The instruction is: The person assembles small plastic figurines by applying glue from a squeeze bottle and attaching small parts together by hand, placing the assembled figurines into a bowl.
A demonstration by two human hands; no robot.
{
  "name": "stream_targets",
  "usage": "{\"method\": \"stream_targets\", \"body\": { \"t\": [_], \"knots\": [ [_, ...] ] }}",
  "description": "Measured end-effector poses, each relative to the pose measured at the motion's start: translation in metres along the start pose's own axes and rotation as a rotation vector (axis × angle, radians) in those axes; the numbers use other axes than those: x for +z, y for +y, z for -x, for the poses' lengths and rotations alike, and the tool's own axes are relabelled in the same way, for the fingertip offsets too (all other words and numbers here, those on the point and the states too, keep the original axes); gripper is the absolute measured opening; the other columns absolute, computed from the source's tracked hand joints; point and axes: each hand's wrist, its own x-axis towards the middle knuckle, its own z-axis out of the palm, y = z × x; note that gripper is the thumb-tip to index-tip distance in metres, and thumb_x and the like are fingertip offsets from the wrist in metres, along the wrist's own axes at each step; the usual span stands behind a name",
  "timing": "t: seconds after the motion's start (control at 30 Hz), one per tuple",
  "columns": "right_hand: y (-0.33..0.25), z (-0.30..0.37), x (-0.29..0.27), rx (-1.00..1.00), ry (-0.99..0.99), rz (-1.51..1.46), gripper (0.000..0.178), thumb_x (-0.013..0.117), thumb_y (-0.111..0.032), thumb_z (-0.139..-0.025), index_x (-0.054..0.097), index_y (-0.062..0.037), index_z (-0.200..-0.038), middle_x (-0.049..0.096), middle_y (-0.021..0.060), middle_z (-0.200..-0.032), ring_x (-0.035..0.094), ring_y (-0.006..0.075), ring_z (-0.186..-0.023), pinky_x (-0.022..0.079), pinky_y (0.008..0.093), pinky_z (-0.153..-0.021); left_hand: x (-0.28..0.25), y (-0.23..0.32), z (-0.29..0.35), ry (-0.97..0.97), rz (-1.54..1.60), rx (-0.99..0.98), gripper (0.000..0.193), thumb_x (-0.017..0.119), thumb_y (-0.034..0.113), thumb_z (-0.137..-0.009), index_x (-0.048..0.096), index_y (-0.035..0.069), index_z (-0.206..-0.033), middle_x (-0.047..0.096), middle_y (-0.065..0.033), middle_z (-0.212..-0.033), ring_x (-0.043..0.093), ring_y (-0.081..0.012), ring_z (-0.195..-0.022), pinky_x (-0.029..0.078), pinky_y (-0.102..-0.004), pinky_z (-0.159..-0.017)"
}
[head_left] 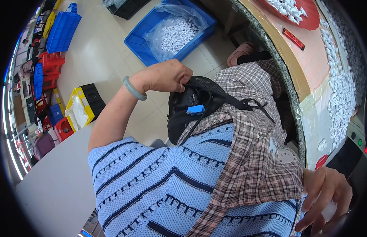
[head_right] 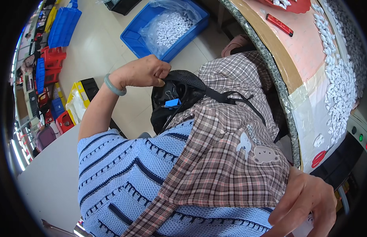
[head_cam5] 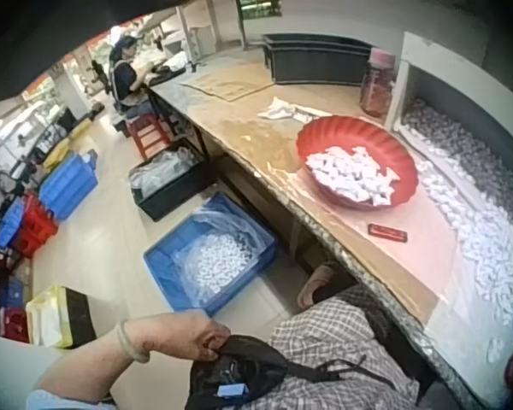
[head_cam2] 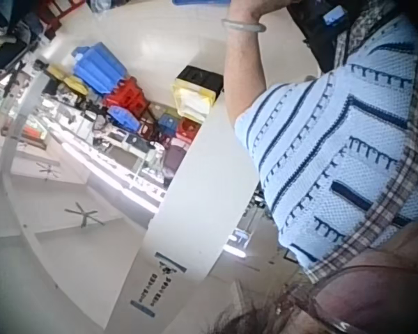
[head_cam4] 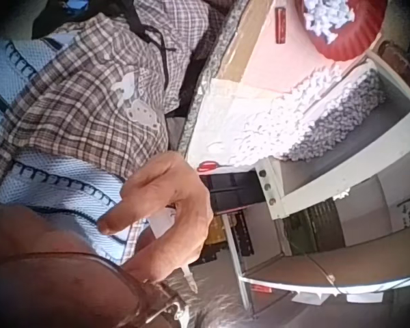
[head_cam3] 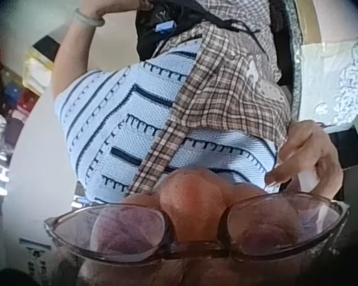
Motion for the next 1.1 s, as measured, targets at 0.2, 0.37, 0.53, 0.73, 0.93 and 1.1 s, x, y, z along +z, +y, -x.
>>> {"method": "stream_targets", "body": {
  "t": [0.2, 0.37, 0.53, 0.73, 0.93, 1.1],
  "knots": [
    [0.0, -0.005, -0.007, 0.162, -0.245, -0.054, 0.036, 0.056, -0.017, -0.091, 0.051, -0.0153, -0.126, 0.051, 0.0163, -0.129, 0.067, 0.0256, -0.067, 0.055, 0.0295, -0.059, -0.002, 0.005, 0.012, 0.092, 0.141, 0.054, 0.021, 0.066, 0.002, -0.07, 0.046, 0.0, -0.068, 0.046, -0.0121, -0.057, 0.049, -0.0277, -0.057, 0.039, -0.0385, -0.054],
    [0.009, 0.001, 0.017, -0.222, 0.203, -0.033, 0.009, 0.069, 0.005, -0.074, 0.067, 0.0046, -0.082, 0.06, 0.0162, -0.099, 0.066, 0.0289, -0.056, 0.052, 0.0274, -0.042, -0.004, 0.015, 0.017, 0.306, 0.18, 0.037, 0.021, 0.066, 0.001, -0.07, 0.045, 0.0, -0.068, 0.049, -0.0151, -0.057, 0.051, -0.0317, -0.058, 0.039, -0.0392, -0.053],
    [0.008, 0.004, 0.016, -0.319, 0.151, -0.229, 0.006, 0.062, 0.004, -0.08, 0.065, 0.0089, -0.081, 0.06, 0.0177, -0.097, 0.065, 0.0292, -0.052, 0.051, 0.0279, -0.035, 0.0, 0.028, 0.019, 0.461, 0.173, 0.033, 0.021, 0.065, -0.001, -0.069, 0.044, 0.0, -0.067, 0.049, -0.0156, -0.056, 0.051, -0.0344, -0.056, 0.038, -0.0405, -0.052],
    [0.009, -0.004, 0.019, -0.213, 0.154, -0.204, 0.011, 0.058, 0.002, -0.084, 0.063, 0.0112, -0.081, 0.06, 0.0182, -0.095, 0.065, 0.0308, -0.052, 0.053, 0.0305, -0.036, 0.006, 0.037, 0.02, 0.629, 0.105, 0.101, 0.018, 0.059, -0.004, -0.066, 0.042, 0.0, -0.065, 0.045, -0.0167, -0.053, 0.049, -0.0372, -0.054, 0.037, -0.0426, -0.051],
    [0.011, -0.005, 0.024, -0.199, 0.175, -0.114, 0.008, 0.061, 0.002, -0.082, 0.064, 0.0096, -0.081, 0.061, 0.0167, -0.095, 0.065, 0.0301, -0.055, 0.054, 0.0318, -0.041, 0.005, 0.041, 0.018, 0.634, 0.096, 0.115, 0.015, 0.056, -0.005, -0.065, 0.042, 0.0, -0.065, 0.045, -0.017, -0.054, 0.05, -0.0373, -0.056, 0.037, -0.0433, -0.051],
    [-0.002, -0.013, 0.006, 0.048, -0.105, -0.019, 0.01, 0.059, -0.015, -0.089, 0.063, -0.0119, -0.097, 0.059, 0.0035, -0.116, 0.066, 0.0204, -0.068, 0.051, 0.025, -0.053, 0.006, 0.03, 0.011, 0.545, 0.152, 0.124, 0.023, 0.065, -0.003, -0.074, 0.043, -0.001, -0.07, 0.042, -0.01, -0.054, 0.039, -0.0193, -0.05, 0.034, -0.0321, -0.049]
  ]
}}
